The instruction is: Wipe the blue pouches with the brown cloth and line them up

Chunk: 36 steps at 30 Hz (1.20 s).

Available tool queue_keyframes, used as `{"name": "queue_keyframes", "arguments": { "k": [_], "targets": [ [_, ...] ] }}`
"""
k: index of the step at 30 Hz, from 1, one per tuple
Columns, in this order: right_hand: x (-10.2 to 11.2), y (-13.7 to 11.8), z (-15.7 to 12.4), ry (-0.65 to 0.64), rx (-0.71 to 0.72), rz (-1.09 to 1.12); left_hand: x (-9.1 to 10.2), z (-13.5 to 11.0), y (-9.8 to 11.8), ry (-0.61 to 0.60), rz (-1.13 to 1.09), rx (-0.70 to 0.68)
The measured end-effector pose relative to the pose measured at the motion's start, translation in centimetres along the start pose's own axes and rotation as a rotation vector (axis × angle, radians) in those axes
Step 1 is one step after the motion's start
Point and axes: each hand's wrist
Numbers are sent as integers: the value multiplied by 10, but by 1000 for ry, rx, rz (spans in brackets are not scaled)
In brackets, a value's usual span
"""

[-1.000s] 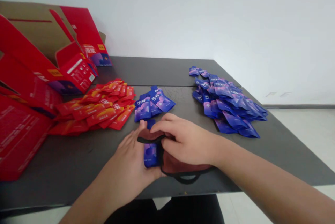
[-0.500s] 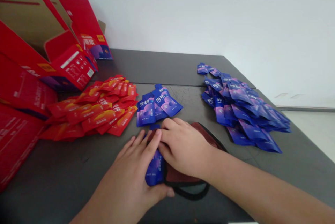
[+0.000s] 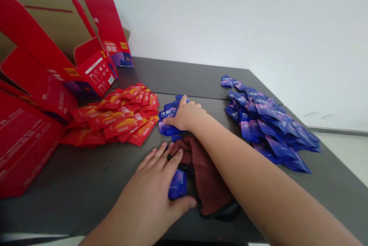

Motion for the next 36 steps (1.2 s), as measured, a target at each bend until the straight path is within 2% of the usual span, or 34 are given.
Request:
{"name": "queue_keyframes", "arguments": {
  "k": [3,8,12,16,19,21,23,26,27,30,34,36],
  "targets": [
    [11,6,-1,20,73,36,0,-2,0,29,-13,-10],
    [26,25,-4,-57,140,145,1,-2,0,53,-26,-28],
    [28,43,-7,29,163,291,0,-1,-1,55,-20,-46],
    [28,65,-15,235,234,628,0,-7,3,83,-89,-58],
    [21,76,-28,279,384,960,9,-9,9,253,-280,70],
    [13,79,-38,249,462,1079,21,1,10,382,-376,183],
    [5,80,-46,240,485,1108,34,19,5,394,-380,151],
    [-5,80,-49,268,475,1102,43,56,-6,518,-422,71],
    [-8,80,-48,285,475,1107,42,68,-10,552,-456,25],
    [-14,77,-44,319,505,1103,34,90,-15,638,-439,24],
    [-20,72,-45,320,582,1060,22,94,-15,664,-385,38],
    [-24,72,-44,264,623,1033,17,92,-18,659,-375,19]
  ]
}}
Point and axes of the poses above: each hand's wrist, its own z-axis towards the middle knuckle, its own x-axis out of the back of the hand, y = z × x, and after that the axes turned 11 degrees about -x, right-handed
